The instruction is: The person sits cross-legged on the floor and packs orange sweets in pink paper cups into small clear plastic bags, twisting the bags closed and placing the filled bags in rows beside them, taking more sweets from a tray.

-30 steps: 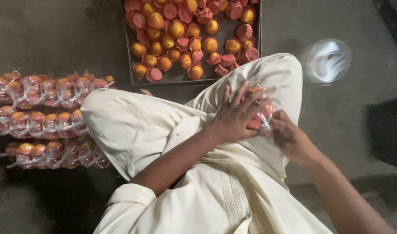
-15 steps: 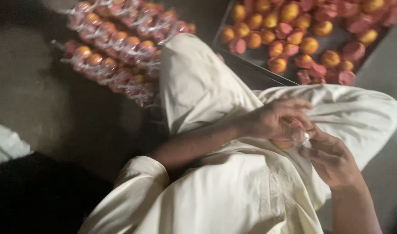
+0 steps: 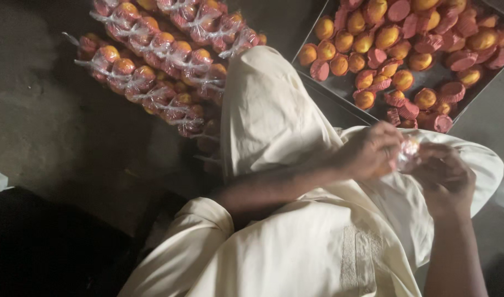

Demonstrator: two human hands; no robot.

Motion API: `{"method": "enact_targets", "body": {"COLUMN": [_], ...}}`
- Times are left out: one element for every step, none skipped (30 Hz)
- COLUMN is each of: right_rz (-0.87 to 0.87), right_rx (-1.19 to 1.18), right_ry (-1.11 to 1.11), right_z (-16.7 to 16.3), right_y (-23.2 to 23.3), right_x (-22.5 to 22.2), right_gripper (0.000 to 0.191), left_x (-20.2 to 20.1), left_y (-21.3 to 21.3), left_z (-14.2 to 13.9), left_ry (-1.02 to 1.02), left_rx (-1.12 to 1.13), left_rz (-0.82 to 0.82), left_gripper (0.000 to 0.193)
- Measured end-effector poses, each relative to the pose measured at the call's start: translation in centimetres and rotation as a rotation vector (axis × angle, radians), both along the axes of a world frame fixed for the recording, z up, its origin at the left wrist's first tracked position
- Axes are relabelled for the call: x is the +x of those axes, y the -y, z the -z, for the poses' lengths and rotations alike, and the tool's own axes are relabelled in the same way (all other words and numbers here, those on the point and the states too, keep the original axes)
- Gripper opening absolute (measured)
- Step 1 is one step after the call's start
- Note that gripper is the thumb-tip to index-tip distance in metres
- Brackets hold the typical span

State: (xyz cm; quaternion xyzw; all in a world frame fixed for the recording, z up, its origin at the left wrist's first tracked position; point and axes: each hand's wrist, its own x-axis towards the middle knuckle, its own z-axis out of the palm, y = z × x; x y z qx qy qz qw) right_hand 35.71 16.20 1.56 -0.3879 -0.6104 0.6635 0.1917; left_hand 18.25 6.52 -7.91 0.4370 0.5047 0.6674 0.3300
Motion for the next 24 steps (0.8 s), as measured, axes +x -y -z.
{"method": "enact_targets", "body": {"right_rz": [-0.037,-0.077,-0.113,-0.114,-0.117,-0.130,-0.142,-0.163,-0.180,-0.208,-0.235,-0.253,-0.272,-0.276,-0.275,-0.275,-0.269,-0.260,-0.250,-0.241,-0.234,-0.227,-0.226,-0.228], "right_rx": [0.267,0.535,0.807,0.871,0.936,0.982,1.029,1.052,1.072,1.088,1.109,1.113,1.117,1.101,1.096,1.091,1.092,1.102,1.113,1.133,1.152,1.171,1.184,1.176], "right_ry": [0.126,0.249,0.367,0.475,0.584,0.630,0.675,0.664,0.654,0.684,0.712,0.715,0.719,0.699,0.678,0.658,0.644,0.646,0.649,0.669,0.686,0.704,0.718,0.732], "right_z": [0.0,0.0,0.1,0.2,0.2,0.6,0.9,1.6,2.2,2.9,3.5,3.8,4.1,4.3,4.3,4.4,4.3,4.3,4.2,4.2,4.2,4.2,4.2,4.2], "right_y": [0.2,0.4,0.6,0.9,1.4,1.4,1.4,1.6,1.7,1.6,1.5,1.2,0.9,0.6,0.4,0.1,0.0,-0.2,-0.1,-0.2,-0.2,-0.1,-0.1,0.0], "right_x": [0.2,0.5,0.6,1.0,1.5,1.7,2.0,2.1,2.3,2.3,2.2,2.2,2.1,2.0,1.9,1.6,1.5,1.2,1.0,0.7,0.6,0.4,0.3,0.2], "right_gripper": [0.036,0.037,0.039,0.031,0.022,0.019,0.015,0.017,0.019,0.014,0.010,0.007,0.005,0.005,0.006,0.006,0.006,0.005,0.006,0.008,0.009,0.010,0.009,0.010], "left_x": [-0.9,-2.2,-4.0,-6.3,-8.7,-11.1,-13.4,-15.4,-17.3,-19.0,-20.7,-22.5,-25.0,-26.9,-28.9,-31.1,-33.0,-35.0,-37.1,-38.6,-40.2,-41.7,-42.9,-43.8], "left_y": [-0.4,-0.9,-1.0,-0.7,-0.2,0.5,1.6,2.9,4.5,6.7,8.0,8.8,8.3,8.2,9.2,11.2,13.0,14.8,16.4,17.6,18.7,20.1,21.1,21.5], "left_z": [0.6,1.0,1.2,1.2,0.9,0.1,-1.0,-2.2,-3.5,-4.7,-5.8,-6.6,-6.9,-6.9,-6.5,-5.9,-5.0,-4.2,-3.4,-2.5,-1.9,-1.7,-1.7,-2.3], "left_ry": [-0.058,-0.121,0.135,0.390,0.645,0.899,0.901,0.800,0.598,0.323,0.117,0.047,0.228,0.403,0.375,0.346,0.366,0.386,0.337,0.288,0.413,0.538,0.663,0.497], "left_rx": [0.089,0.178,0.119,0.060,0.001,-0.058,-0.090,-0.117,-0.165,-0.255,-0.345,-0.386,-0.166,0.063,0.021,-0.023,-0.035,-0.045,-0.059,-0.073,-0.164,-0.256,-0.356,-0.401], "left_rz": [-0.124,-0.249,-0.240,-0.220,-0.198,-0.179,-0.208,-0.280,-0.374,-0.491,-0.598,-0.686,-0.763,-0.830,-0.890,-0.947,-1.003,-1.053,-1.120,-1.184,-1.168,-1.149,-1.127,-1.137], "left_gripper": [0.019,0.023,0.018,0.016,0.018,0.024,0.026,0.029,0.031,0.034,0.037,0.040,0.038,0.038,0.034,0.032,0.029,0.029,0.029,0.031,0.030,0.029,0.029,0.029]}}
